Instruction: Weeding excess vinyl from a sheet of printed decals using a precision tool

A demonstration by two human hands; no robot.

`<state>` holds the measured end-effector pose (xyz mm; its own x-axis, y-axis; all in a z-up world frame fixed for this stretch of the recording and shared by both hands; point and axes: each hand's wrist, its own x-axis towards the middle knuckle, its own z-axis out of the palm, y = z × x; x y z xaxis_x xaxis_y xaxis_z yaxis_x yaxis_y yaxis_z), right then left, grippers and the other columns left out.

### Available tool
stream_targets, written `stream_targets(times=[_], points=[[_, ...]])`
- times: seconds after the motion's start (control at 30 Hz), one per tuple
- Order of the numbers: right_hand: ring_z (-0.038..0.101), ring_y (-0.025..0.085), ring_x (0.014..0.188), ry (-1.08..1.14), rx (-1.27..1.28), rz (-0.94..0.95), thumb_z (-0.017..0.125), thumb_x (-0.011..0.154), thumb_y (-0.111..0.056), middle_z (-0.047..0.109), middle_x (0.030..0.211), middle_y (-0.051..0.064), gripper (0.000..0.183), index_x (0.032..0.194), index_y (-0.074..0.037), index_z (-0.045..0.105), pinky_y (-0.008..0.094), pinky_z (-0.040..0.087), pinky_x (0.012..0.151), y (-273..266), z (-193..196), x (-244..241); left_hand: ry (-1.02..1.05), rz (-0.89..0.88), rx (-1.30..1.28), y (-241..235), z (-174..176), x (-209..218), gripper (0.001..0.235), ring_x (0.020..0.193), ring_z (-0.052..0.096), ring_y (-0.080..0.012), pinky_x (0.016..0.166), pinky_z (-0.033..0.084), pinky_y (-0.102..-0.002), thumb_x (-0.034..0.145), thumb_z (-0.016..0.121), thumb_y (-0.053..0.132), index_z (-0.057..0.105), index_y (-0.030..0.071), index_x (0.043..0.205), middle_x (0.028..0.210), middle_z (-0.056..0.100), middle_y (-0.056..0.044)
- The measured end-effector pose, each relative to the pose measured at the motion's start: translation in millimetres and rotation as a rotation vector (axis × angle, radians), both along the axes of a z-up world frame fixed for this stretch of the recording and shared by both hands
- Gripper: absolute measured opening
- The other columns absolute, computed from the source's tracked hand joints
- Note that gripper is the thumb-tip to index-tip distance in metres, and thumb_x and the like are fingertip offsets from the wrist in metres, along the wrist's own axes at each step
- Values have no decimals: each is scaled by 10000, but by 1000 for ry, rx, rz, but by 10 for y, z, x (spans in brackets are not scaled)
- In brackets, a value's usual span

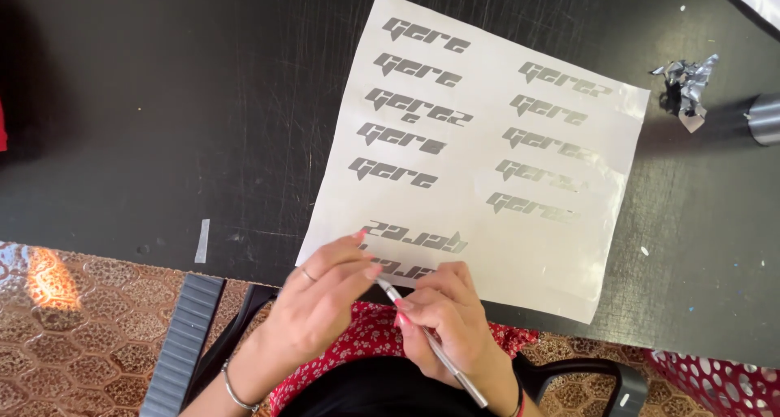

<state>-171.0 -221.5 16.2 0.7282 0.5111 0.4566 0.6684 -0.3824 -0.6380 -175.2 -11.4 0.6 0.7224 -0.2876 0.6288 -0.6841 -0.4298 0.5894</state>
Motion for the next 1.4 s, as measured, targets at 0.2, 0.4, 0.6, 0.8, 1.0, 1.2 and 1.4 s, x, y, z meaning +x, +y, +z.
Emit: stream_targets(times=[0.2, 0.4, 0.6, 0.8, 1.0, 1.2, 1.4], points=[[673, 165, 702, 213, 218, -99, 620, 951, -6, 679, 753, 112, 138, 836, -49, 559, 228, 526, 543, 78, -41, 87, 121, 404, -173, 250, 44, 3, 210, 966, 724, -388, 897, 704, -461, 984, 489, -239, 643, -98, 966, 944, 685, -222], [661, 191, 822, 230, -18, -117, 710, 859, 64, 691, 886, 88, 196, 943, -77, 603, 286, 560, 693, 76, -21, 113, 587, 293, -232, 250, 184, 4, 362, 1294, 694, -336, 1135, 563, -393, 946, 603, -48, 587, -20, 1306, 1370, 684, -201], [643, 178, 753, 52, -93, -14, 694, 916, 41, 662, 864, 12, 229, 915, -105, 517, 338, 401, 720, 111, -53, 171, 284, 42, 31, 241, 170, 28, 430, 1325, 645, -410, 1192, 554, -506, 1006, 601, -13, 460, -61, 1410, 1416, 625, -214], [615, 165, 756, 2, -159, 23, 717, 915, 57, 637, 807, -12, 275, 868, -102, 497, 329, 404, 739, 165, 33, 211, 287, -13, 83, 275, 166, 25, 421, 1351, 622, -429, 1214, 517, -546, 1025, 561, 25, 455, -72, 1420, 1441, 583, -261], [597, 196, 829, 41, -218, 100, 722, 940, 56, 645, 870, 20, 274, 876, -65, 485, 344, 426, 730, 161, 40, 262, 175, -47, 186, 284, 117, 35, 419, 1354, 586, -437, 1214, 494, -569, 1009, 492, 12, 472, -143, 1397, 1373, 595, -325], [597, 182, 843, 75, -184, 150, 784, 907, 56, 673, 899, 34, 278, 930, -74, 539, 343, 402, 727, 159, -25, 330, 107, -21, 137, 250, 100, 35, 333, 1284, 634, -475, 1168, 530, -603, 983, 461, -38, 517, -153, 1290, 1275, 659, -290], [586, 166, 759, 75, -164, 117, 826, 916, -8, 723, 964, -21, 317, 1061, -133, 573, 327, 440, 742, 131, -159, 319, 202, 25, 67, 279, 52, -19, 421, 1325, 635, -465, 1176, 557, -532, 946, 549, -63, 495, -125, 1358, 1393, 617, -275]])
